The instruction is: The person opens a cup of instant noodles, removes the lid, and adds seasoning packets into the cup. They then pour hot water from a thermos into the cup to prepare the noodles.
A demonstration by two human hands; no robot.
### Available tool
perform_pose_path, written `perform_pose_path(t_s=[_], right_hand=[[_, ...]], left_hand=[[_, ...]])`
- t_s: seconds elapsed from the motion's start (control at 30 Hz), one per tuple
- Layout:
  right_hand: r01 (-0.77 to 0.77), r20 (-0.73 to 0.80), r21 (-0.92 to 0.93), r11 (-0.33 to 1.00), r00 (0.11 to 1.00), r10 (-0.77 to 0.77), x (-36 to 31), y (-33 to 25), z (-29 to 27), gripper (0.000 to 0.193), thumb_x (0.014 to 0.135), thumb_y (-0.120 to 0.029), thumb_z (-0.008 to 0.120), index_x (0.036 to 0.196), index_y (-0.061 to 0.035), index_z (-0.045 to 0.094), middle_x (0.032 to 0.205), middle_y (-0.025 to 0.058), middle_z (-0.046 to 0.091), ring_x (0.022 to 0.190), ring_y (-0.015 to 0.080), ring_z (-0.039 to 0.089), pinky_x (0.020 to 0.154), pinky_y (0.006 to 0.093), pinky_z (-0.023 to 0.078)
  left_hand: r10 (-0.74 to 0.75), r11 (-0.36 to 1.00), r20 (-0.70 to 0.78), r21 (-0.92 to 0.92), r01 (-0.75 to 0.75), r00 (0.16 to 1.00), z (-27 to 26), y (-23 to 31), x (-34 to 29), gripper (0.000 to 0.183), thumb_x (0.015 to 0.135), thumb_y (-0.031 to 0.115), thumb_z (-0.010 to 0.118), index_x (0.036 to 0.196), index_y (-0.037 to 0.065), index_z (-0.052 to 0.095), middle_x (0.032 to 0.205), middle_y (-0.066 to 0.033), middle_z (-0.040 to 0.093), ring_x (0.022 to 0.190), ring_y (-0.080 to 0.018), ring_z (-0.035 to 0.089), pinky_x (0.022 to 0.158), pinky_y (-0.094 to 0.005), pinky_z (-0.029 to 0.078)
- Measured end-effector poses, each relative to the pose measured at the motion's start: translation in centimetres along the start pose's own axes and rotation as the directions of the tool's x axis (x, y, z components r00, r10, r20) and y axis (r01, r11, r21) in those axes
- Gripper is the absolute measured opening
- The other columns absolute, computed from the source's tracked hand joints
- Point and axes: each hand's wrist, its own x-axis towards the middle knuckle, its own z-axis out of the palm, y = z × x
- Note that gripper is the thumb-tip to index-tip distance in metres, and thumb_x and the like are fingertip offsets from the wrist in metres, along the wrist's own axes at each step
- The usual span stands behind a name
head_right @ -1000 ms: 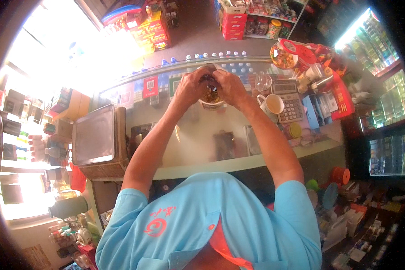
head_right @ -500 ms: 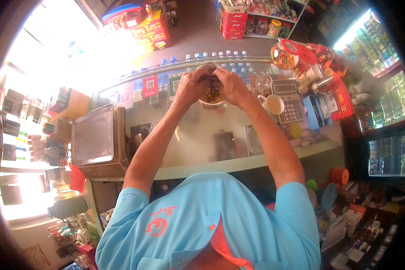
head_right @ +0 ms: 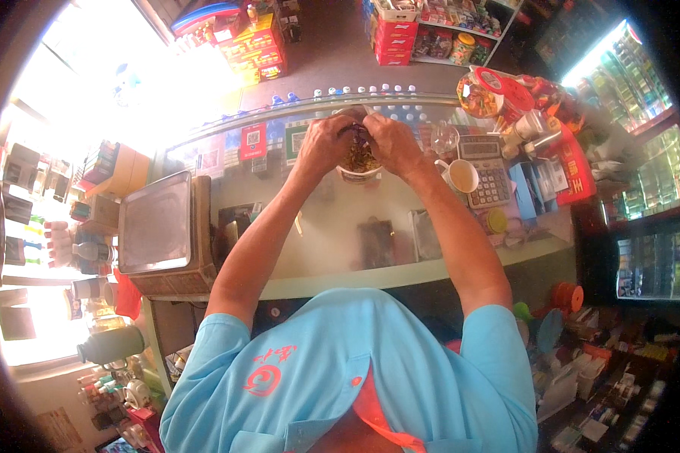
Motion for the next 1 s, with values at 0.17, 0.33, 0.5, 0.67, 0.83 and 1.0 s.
perform_pose_path(t_s=[0.17, 0.33, 0.5, 0.67, 0.83, 1.0], right_hand=[[0.021, 0.0, -0.028, 0.999, 1.0, -0.021, -0.3, 0.4, 0.3, 0.013, 0.084, -0.001, 0.056, 0.097, -0.0014, 0.056, 0.098, 0.0216, 0.065, 0.089, 0.0459, 0.065, 0.074, 0.0541, 0.053], [0.012, -0.039, 0.038, 0.999, 0.999, -0.011, -0.2, 0.1, 0.1, 0.014, 0.085, -0.002, 0.057, 0.099, -0.0019, 0.058, 0.099, 0.0229, 0.066, 0.091, 0.0467, 0.065, 0.076, 0.0544, 0.052], [-0.067, -0.065, 0.179, 0.982, 0.995, 0.08, 0.4, -0.7, -0.3, 0.017, 0.085, -0.002, 0.056, 0.101, -0.0003, 0.059, 0.099, 0.026, 0.067, 0.095, 0.0482, 0.063, 0.079, 0.0547, 0.051], [-0.076, -0.09, 0.228, 0.971, 0.991, 0.098, 0.0, -0.2, 0.4, 0.014, 0.093, -0.01, 0.059, 0.101, 0.0012, 0.059, 0.094, 0.0234, 0.066, 0.091, 0.0457, 0.064, 0.076, 0.0493, 0.049], [-0.13, -0.109, 0.259, 0.957, 0.981, 0.163, -0.6, -0.5, -0.9, 0.021, 0.088, -0.012, 0.064, 0.103, 0.002, 0.064, 0.092, 0.0252, 0.067, 0.086, 0.0453, 0.065, 0.075, 0.0494, 0.05], [-0.367, -0.071, 0.293, 0.883, 0.912, 0.403, -3.4, 2.0, 0.0, 0.024, 0.092, -0.022, 0.066, 0.099, 0.0005, 0.068, 0.076, 0.0224, 0.065, 0.076, 0.041, 0.067, 0.068, 0.0449, 0.049]], left_hand=[[-0.052, 0.998, 0.001, 0.045, 0.051, 0.999, 0.2, 0.2, -0.3, 0.016, 0.082, 0.005, 0.064, 0.096, 0.002, 0.069, 0.098, -0.0186, 0.07, 0.088, -0.0416, 0.067, 0.079, -0.0476, 0.054], [-0.009, 0.999, -0.003, 0.037, 0.009, 1.0, -0.1, -0.2, 0.2, 0.022, 0.08, 0.006, 0.065, 0.101, 0.004, 0.071, 0.101, -0.0175, 0.072, 0.094, -0.0401, 0.068, 0.083, -0.0465, 0.055], [-0.01, 1.0, -0.002, 0.029, 0.01, 1.0, -0.2, -0.2, 0.3, 0.023, 0.08, 0.007, 0.067, 0.102, 0.004, 0.071, 0.1, -0.0184, 0.072, 0.094, -0.0407, 0.068, 0.083, -0.0458, 0.055], [-0.061, 0.997, 0.024, 0.039, 0.06, 0.998, -0.5, 0.2, 0.0, 0.022, 0.082, 0.006, 0.067, 0.103, 0.004, 0.071, 0.101, -0.0189, 0.072, 0.094, -0.0405, 0.069, 0.083, -0.045, 0.055], [-0.109, 0.992, -0.107, 0.051, 0.115, 0.988, -2.0, 1.4, -1.0, 0.018, 0.085, 0.006, 0.066, 0.102, 0.001, 0.071, 0.097, -0.0165, 0.073, 0.088, -0.0342, 0.072, 0.079, -0.0413, 0.055], [-0.274, 0.961, -0.103, 0.021, 0.277, 0.956, -4.7, 2.7, -4.8, 0.014, 0.089, 0.006, 0.065, 0.1, 0.001, 0.071, 0.089, -0.0129, 0.072, 0.077, -0.0241, 0.07, 0.073, -0.0344, 0.054]])
